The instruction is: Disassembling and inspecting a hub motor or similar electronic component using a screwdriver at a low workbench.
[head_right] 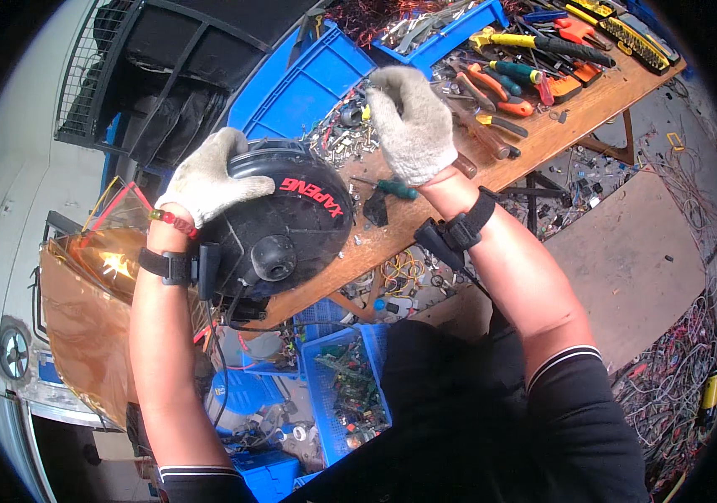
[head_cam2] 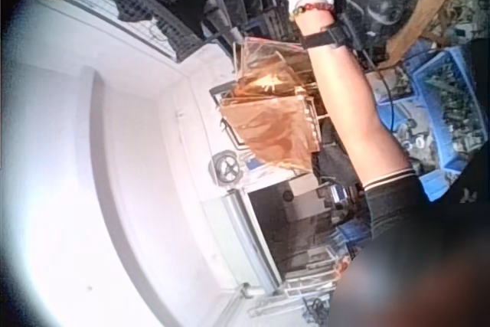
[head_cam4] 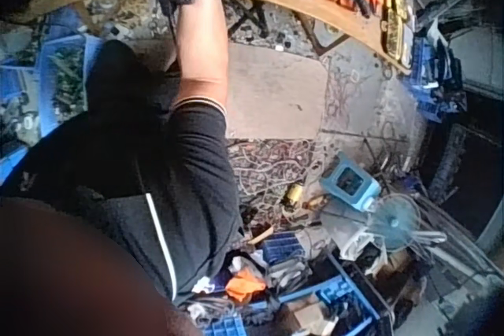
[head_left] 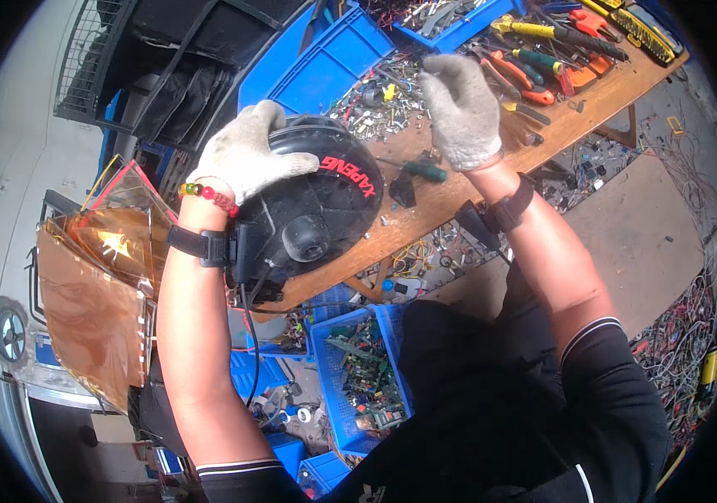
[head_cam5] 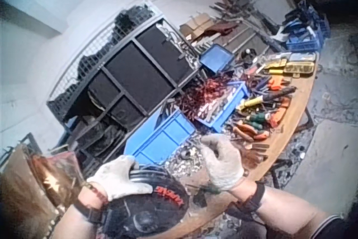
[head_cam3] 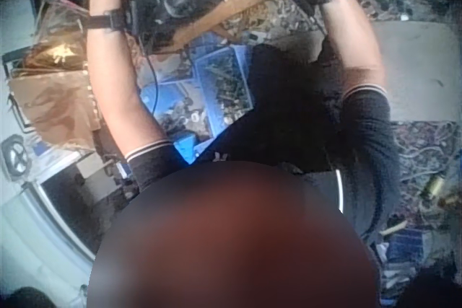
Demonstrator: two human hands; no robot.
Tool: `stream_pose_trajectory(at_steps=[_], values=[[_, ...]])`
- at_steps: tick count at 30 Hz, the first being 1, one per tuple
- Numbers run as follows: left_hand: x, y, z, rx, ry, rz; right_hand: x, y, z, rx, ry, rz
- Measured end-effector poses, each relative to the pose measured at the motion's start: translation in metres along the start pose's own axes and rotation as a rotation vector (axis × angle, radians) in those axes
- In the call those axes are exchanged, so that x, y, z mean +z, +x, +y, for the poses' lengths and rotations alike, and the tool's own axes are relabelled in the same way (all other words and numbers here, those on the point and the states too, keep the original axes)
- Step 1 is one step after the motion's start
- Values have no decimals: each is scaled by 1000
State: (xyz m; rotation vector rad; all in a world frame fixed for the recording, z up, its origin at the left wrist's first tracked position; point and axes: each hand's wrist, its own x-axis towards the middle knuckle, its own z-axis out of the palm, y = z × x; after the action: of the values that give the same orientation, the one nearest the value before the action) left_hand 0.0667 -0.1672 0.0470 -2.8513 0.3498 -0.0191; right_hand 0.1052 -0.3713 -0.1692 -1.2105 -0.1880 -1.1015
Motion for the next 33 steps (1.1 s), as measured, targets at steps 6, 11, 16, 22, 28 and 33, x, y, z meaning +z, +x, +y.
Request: stream_pose_trajectory(at_steps=[6, 11, 16, 22, 28, 33], values=[[3, -1, -8, 174, -10, 34, -37, -19, 23, -202, -407, -295], [1, 18, 3, 266, 32, -110, -69, 0, -27, 68, -969, -627], [6, 40, 18, 244, 271, -289, -88, -5, -38, 232, -925, -641], [10, 45, 11, 224, 227, -310, -87, -41, -56, 260, -138, -189], [7, 40, 2, 82, 138, -253, -39, -59, -53, 305, 132, -156], [9, 38, -2, 25, 132, -245, -20, -67, -52, 181, 41, -161]])
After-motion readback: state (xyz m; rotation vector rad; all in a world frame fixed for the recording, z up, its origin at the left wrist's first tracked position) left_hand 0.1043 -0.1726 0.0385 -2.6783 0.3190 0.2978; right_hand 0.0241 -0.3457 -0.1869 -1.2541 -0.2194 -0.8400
